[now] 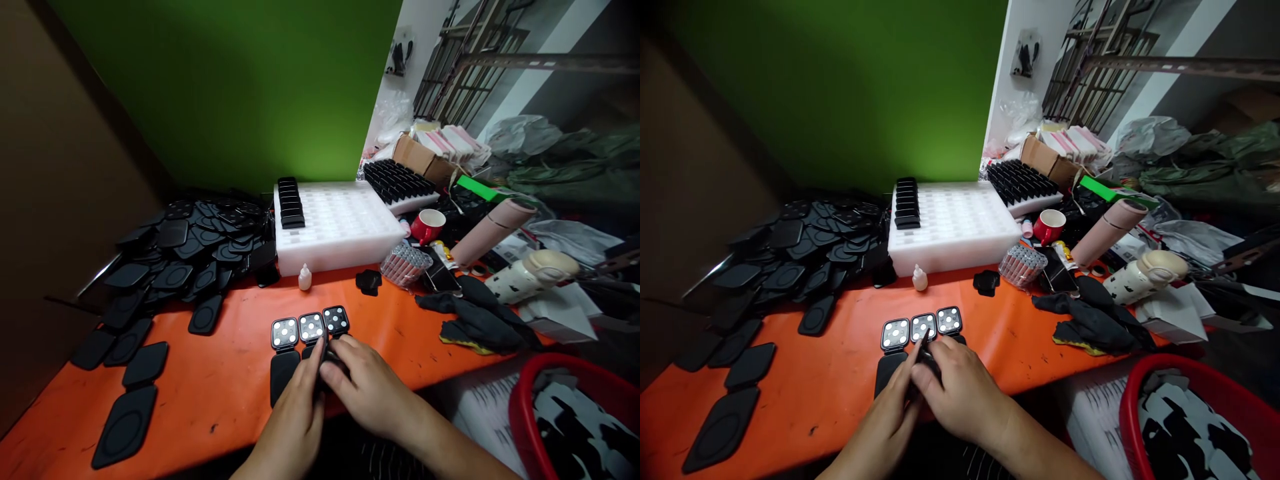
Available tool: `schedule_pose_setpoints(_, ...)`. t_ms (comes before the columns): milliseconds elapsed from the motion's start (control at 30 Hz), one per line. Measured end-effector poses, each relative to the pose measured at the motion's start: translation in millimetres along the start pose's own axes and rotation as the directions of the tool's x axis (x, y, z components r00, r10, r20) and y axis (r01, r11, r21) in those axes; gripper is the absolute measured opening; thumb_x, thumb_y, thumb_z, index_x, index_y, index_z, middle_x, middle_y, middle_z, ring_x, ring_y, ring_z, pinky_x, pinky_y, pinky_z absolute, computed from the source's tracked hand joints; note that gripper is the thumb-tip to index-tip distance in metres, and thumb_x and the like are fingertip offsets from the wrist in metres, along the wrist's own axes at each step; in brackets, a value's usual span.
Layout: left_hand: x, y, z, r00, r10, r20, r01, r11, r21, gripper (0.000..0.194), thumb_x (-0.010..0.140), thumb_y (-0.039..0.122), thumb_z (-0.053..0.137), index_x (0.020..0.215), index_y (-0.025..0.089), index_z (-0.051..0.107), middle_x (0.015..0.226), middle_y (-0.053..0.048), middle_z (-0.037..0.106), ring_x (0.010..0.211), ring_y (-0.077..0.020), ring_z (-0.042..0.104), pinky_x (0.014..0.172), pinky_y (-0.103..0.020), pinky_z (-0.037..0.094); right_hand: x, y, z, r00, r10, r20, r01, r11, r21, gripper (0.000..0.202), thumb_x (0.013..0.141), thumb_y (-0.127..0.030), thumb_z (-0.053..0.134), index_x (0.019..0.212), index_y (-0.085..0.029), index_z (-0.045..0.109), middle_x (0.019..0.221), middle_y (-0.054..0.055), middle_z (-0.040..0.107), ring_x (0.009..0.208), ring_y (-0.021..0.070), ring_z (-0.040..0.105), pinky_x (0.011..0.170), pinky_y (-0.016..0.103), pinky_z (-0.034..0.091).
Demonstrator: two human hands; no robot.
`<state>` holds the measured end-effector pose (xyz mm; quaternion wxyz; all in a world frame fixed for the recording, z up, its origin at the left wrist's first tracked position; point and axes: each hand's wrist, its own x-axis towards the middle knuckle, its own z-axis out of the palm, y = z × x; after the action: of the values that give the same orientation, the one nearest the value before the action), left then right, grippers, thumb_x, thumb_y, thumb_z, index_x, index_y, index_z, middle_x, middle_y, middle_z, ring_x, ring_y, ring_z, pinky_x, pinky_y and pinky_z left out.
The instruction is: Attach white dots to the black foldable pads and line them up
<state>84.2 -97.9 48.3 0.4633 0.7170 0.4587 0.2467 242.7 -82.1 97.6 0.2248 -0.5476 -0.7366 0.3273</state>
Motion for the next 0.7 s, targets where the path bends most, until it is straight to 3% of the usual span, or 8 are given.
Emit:
schedule_pose_setpoints(133,-1.0,7.3,-1.1,1.0,0.014,-0.002,-0.014,1.0,-0.026,0.06,0.086,0.014,0.035,0.14,0.028,0.011,0.14,-0.007,0.032,0.126,-0.0213,0.033,0.104,-0.041,0.031,-1.8,2.2,0.2,0.999,-0.032,-0.03,0.032,0.999,-0.009,0.017,0.084,-0.034,0.048,0.084,-0.018,0.052,0.083,0.002,0.056,0.074,0.0146,0.05,0.065,0.025,0.037)
schedule_pose_setpoints(267,-3.0,9.6,0.3,0.996,-0.026,0.082,0.035,0.993,-0.115,0.057,0.086,0.015,0.035,0.139,0.025,0.017,0.138,-0.008,0.036,0.124,-0.0214,0.037,0.103,-0.039,0.032,-4.2,5.9,9.5,0.992,-0.086,-0.087,0.087,0.996,-0.001,0.02,0.087,-0.029,0.043,0.072,-0.017,0.05,0.071,0.0,0.052,0.066,0.0116,0.048,0.06,0.023,0.034)
schedule_pose_setpoints(333,-3.5,6.9,3.9,0.997,-0.044,0.063,0.053,0.987,-0.152,0.055,0.087,0.017,0.035,0.139,0.023,0.019,0.139,-0.009,0.035,0.125,-0.0219,0.035,0.104,-0.039,0.03,-4.8,5.0,13.2,0.991,-0.092,-0.097,0.092,0.996,-0.003,0.023,0.088,-0.029,0.042,0.07,-0.017,0.05,0.07,0.0,0.052,0.066,0.0112,0.048,0.06,0.023,0.034)
schedule_pose_setpoints(500,-2.2,-2.2,10.3,0.994,-0.055,-0.096,0.049,0.997,-0.062,0.057,0.089,0.02,0.034,0.14,0.028,0.011,0.144,-0.005,0.024,0.131,-0.0222,0.024,0.107,-0.043,0.021,-3.6,-4.3,14.4,1.0,-0.003,-0.019,0.0,0.99,-0.141,0.022,0.09,-0.031,0.038,0.08,-0.018,0.053,0.082,0.004,0.056,0.075,0.0151,0.051,0.066,0.026,0.038)
schedule_pose_setpoints(600,-2.3,-2.8,8.3,0.994,-0.055,-0.093,0.054,0.998,-0.019,0.057,0.089,0.021,0.031,0.14,0.03,0.007,0.141,-0.006,0.032,0.127,-0.0222,0.031,0.104,-0.043,0.028,-3.7,-8.7,12.7,0.999,0.032,0.032,-0.027,0.986,-0.163,0.02,0.09,-0.031,0.039,0.089,-0.019,0.054,0.087,0.005,0.057,0.081,0.0173,0.053,0.073,0.029,0.039)
schedule_pose_setpoints(700,-4.1,-0.4,6.6,0.995,-0.063,-0.076,0.06,0.997,-0.043,0.056,0.089,0.02,0.032,0.14,0.028,0.009,0.141,-0.007,0.032,0.127,-0.0224,0.031,0.104,-0.042,0.027,-4.1,-9.9,10.2,0.996,0.084,0.044,-0.08,0.994,-0.075,0.019,0.089,-0.033,0.041,0.088,-0.018,0.053,0.09,0.005,0.057,0.082,0.017,0.053,0.072,0.028,0.041)
